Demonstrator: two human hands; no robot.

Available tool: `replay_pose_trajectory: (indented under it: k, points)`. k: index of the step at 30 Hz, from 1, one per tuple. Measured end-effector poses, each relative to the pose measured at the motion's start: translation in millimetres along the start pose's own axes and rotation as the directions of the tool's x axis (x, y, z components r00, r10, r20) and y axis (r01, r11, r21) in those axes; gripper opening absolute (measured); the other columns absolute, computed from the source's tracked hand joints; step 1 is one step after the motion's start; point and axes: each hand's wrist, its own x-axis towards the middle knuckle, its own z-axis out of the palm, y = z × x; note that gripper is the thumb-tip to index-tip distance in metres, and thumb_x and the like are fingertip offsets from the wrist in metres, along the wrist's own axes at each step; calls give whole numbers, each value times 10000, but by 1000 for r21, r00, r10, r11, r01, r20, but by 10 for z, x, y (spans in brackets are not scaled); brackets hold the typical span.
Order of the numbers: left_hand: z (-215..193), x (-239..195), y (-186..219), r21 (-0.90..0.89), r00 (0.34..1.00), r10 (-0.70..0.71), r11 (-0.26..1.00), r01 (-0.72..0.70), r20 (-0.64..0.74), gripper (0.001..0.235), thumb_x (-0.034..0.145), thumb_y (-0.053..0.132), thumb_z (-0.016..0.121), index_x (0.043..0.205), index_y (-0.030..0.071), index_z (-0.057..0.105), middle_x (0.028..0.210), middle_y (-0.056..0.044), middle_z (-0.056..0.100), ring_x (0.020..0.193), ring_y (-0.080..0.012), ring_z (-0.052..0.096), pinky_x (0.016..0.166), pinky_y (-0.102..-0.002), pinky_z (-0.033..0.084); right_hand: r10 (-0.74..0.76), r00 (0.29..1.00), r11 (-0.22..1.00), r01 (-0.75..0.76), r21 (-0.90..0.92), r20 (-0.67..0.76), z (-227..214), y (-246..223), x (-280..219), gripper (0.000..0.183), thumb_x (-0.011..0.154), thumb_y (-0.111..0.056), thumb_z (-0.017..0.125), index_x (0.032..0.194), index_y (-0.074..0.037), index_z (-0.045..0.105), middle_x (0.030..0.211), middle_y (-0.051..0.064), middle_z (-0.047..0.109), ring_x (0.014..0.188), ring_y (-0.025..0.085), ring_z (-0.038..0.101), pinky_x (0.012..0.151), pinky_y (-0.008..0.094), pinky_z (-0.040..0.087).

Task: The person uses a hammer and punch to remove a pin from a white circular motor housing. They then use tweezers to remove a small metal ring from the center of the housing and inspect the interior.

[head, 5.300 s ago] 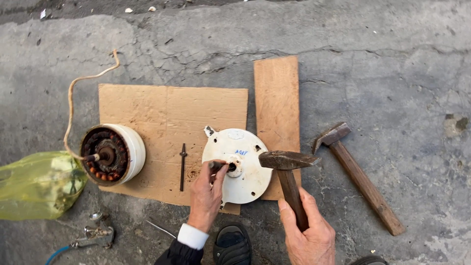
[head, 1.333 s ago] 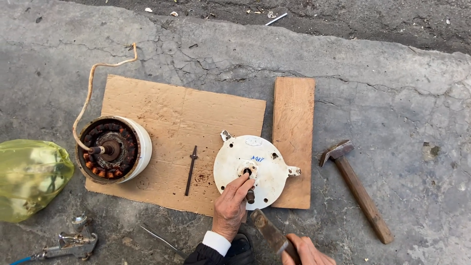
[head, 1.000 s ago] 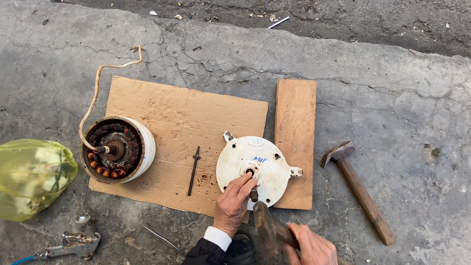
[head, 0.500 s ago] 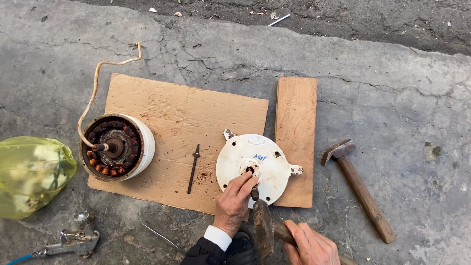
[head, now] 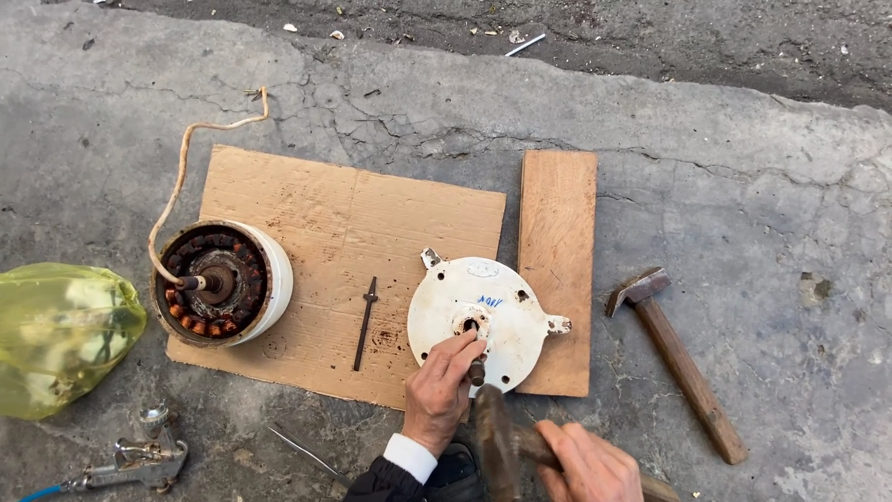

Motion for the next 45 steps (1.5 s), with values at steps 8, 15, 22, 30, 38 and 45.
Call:
replay_pose_trajectory:
  k: [8, 15, 22, 30, 38, 45]
  points:
    - [-431, -89, 50, -367, 525, -851, 493, 789, -14, 412, 1102, 395, 457, 1314, 91, 638, 1263, -160, 823, 1101, -285, 820, 907, -449, 718, 641, 697, 720, -691, -65, -321, 189, 393, -189, 298, 1031, -354, 795, 1295, -214, 784, 1060, 2, 804, 863, 213, 758, 825, 360, 556]
    - [-432, -47, -234, -79, 267, -946, 257, 963, 183, 432, 1117, 536, 397, 1232, 180, 612, 945, -29, 680, 883, -177, 612, 795, -380, 520, 766, 550, 512, -835, -202, -332, 568, 1267, -738, 511, 986, -326, 826, 1438, -97, 758, 1373, 167, 747, 1136, 383, 732, 957, 497, 578]
    - [-393, 438, -421, -159, 383, -901, 356, 921, 203, 436, 1066, 547, 485, 1136, 142, 633, 1081, -154, 798, 997, -338, 697, 927, -451, 492, 945, 260, 232, -960, 155, 198, -29, 15, 539, 423, 996, -373, 754, 1382, -201, 784, 1243, 36, 850, 1119, 188, 752, 1091, 361, 545]
    - [-389, 772, -357, -229, 248, -895, 170, 958, 372, 510, 1050, 568, 458, 1389, 188, 502, 1334, -60, 582, 1242, -233, 536, 1071, -421, 411, 912, 23, -173, -883, 436, 408, 96, -584, 1354, 486, 1076, -234, 669, 1522, -42, 686, 1533, 34, 709, 1276, 227, 669, 1151, 386, 516]
    - [-608, 594, 115, -281, 26, -904, -104, 954, 426, 631, 1008, 617, 426, 1407, 183, 650, 1480, -87, 747, 1377, -246, 654, 1163, -491, 479, 946, 119, -70, -835, 546, 302, 255, -299, 1329, 466, 1053, -158, 681, 1499, -25, 695, 1510, 34, 727, 1342, 135, 635, 1153, 303, 491]
    - [-474, 343, 439, -422, -258, -860, -451, 786, 440, 651, 1059, 539, 477, 1604, 205, 605, 1604, -85, 678, 1434, -243, 673, 1215, -402, 557, 858, 312, 143, -907, 395, 407, 44, -122, 1842, 561, 1040, -245, 652, 1571, -75, 589, 1689, 107, 566, 1555, 230, 545, 1305, 414, 428]
